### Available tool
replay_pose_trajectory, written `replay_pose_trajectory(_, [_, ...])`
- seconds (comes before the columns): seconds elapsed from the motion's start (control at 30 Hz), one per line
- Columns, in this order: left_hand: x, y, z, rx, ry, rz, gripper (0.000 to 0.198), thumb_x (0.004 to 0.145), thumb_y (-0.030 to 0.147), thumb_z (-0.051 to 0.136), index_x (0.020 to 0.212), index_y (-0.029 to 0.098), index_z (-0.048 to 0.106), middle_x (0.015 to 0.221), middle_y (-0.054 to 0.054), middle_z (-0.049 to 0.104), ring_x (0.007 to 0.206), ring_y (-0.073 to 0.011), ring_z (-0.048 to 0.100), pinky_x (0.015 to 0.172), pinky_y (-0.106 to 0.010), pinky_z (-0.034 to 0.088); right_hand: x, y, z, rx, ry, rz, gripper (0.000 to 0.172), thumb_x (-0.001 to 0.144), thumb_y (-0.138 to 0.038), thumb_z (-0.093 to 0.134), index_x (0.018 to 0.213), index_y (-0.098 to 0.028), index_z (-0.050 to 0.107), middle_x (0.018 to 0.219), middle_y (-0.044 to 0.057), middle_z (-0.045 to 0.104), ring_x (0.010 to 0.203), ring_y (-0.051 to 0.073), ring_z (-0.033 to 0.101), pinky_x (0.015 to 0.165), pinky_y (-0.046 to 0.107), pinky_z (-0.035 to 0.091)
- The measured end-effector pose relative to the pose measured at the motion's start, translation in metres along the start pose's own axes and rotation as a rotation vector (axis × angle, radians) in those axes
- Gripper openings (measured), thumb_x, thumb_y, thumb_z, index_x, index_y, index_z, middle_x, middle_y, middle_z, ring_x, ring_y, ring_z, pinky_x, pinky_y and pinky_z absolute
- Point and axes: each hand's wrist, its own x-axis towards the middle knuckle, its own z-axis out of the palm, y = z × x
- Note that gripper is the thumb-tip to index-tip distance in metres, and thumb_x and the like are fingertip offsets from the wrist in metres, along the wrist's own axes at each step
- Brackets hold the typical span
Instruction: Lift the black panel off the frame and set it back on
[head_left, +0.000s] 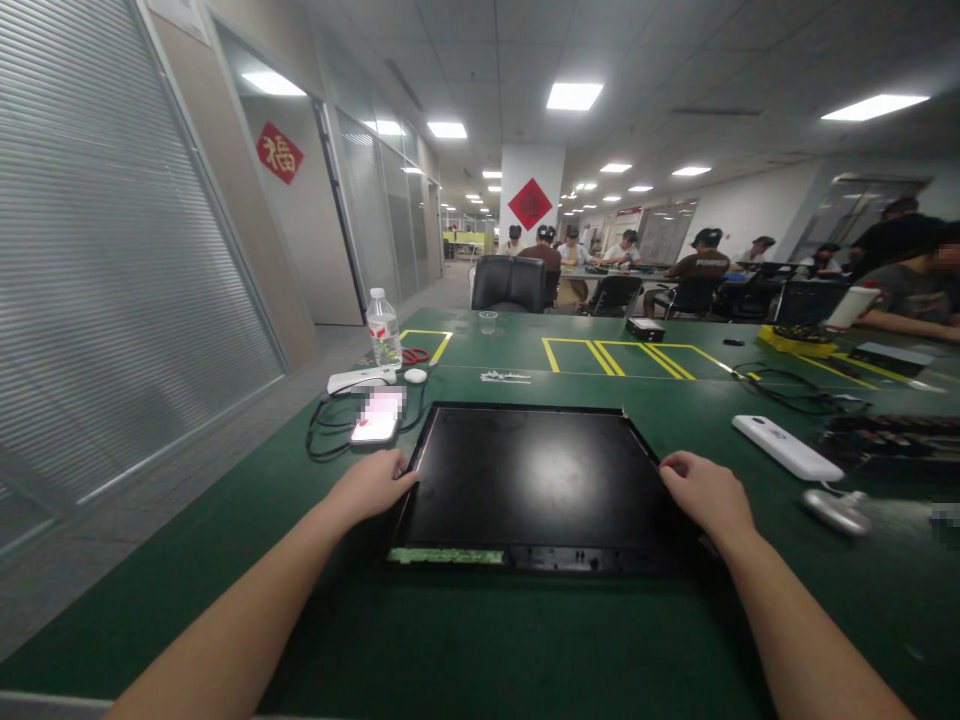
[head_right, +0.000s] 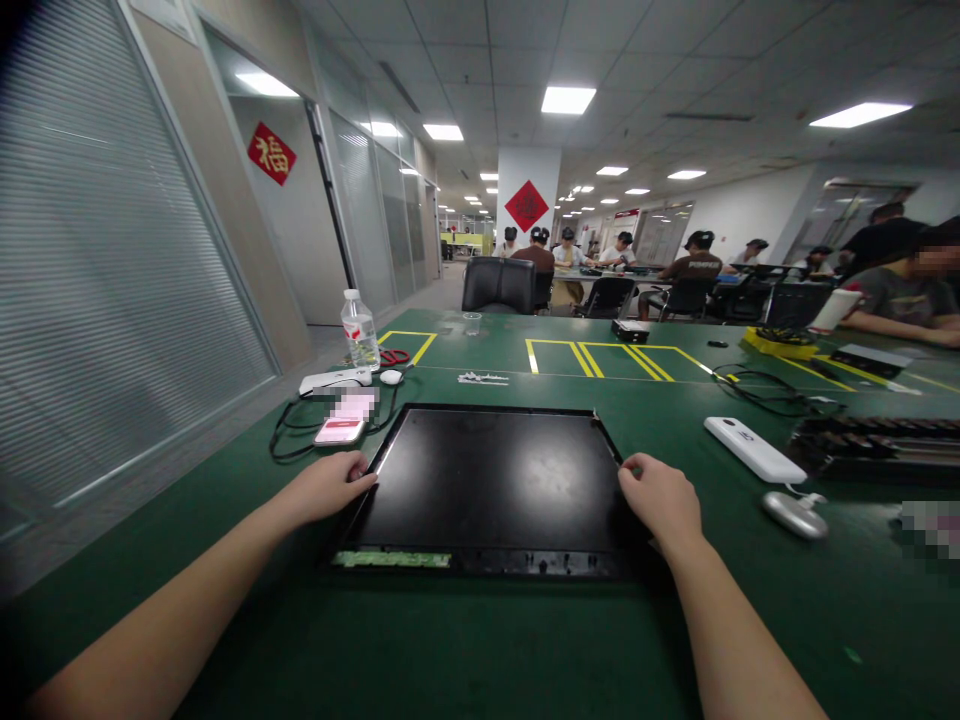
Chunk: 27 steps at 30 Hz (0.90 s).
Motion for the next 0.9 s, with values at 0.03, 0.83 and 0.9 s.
replay_pose_trajectory(0.03, [0.000,0.001,0.000,0.008,-0.014,-0.001,0.026,0.083,0.045,0.050,0.076,0.022,0.058,0.083,-0.012,0.071,0.078,-0.0294,0.067,0.061,-0.033,0.041,0.000,0.000,0.000,0.003,0.000,0.004,0.034,0.081,-0.039,0.046,0.094,-0.026,0.074,0.090,0.006,0.074,0.079,0.024,0.065,0.063,0.031,0.042])
replay_pose_trajectory(0.83, [0.002,0.011,-0.001,0.067,-0.032,-0.085,0.012,0.081,0.025,0.049,0.076,0.021,0.059,0.083,-0.013,0.072,0.079,-0.0286,0.067,0.060,-0.031,0.038,0.005,0.008,0.005,0.116,0.024,0.031,0.028,0.076,-0.037,0.051,0.086,-0.027,0.075,0.083,0.004,0.074,0.074,0.023,0.066,0.059,0.031,0.041])
replay_pose_trajectory(0.9, [0.001,0.013,-0.004,0.078,-0.040,-0.104,0.016,0.081,0.029,0.048,0.073,0.021,0.059,0.082,-0.014,0.071,0.079,-0.0311,0.067,0.059,-0.033,0.039,0.006,0.010,0.005,0.226,0.018,0.067,0.028,0.076,-0.036,0.051,0.088,-0.026,0.074,0.080,0.003,0.074,0.073,0.021,0.067,0.062,0.031,0.043])
